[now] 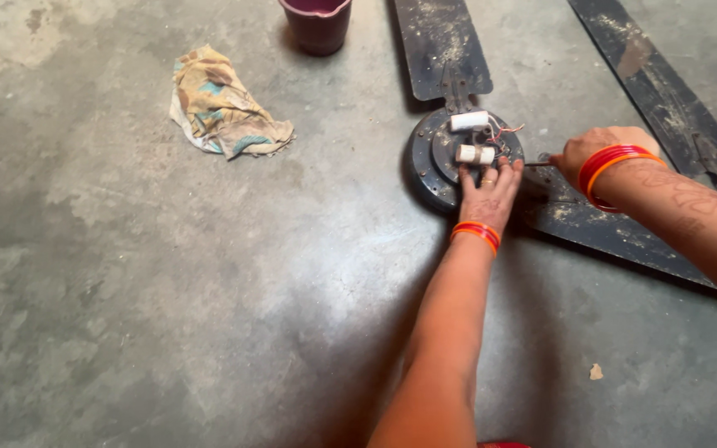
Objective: The person sits on the floor servicing a disassembled ceiling fan. They use a screwdriver to unscrew a blade from the motor hub, detach and reposition the blades, and work on the motor housing with their hands, with a cloth and a cup of liquid nearby.
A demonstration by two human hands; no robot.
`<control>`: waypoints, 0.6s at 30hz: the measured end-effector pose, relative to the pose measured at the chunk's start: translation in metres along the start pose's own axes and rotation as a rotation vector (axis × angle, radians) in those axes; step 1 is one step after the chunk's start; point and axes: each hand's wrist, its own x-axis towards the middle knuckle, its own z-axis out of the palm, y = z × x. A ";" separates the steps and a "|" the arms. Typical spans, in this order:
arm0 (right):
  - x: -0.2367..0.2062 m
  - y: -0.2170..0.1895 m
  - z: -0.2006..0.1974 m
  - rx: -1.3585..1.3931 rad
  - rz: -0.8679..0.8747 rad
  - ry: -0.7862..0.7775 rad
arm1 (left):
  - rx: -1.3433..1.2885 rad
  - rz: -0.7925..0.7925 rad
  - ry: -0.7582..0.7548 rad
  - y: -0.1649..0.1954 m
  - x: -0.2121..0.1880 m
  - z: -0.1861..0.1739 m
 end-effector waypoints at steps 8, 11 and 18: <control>-0.003 0.008 0.015 -0.158 -0.096 0.140 | 0.130 0.012 -0.132 0.013 0.006 -0.004; -0.007 0.006 0.016 -0.151 -0.072 0.096 | 0.155 -0.003 -0.165 0.018 0.009 -0.006; -0.007 0.004 0.031 -0.001 -0.073 0.098 | 0.154 0.015 -0.132 0.016 0.009 -0.004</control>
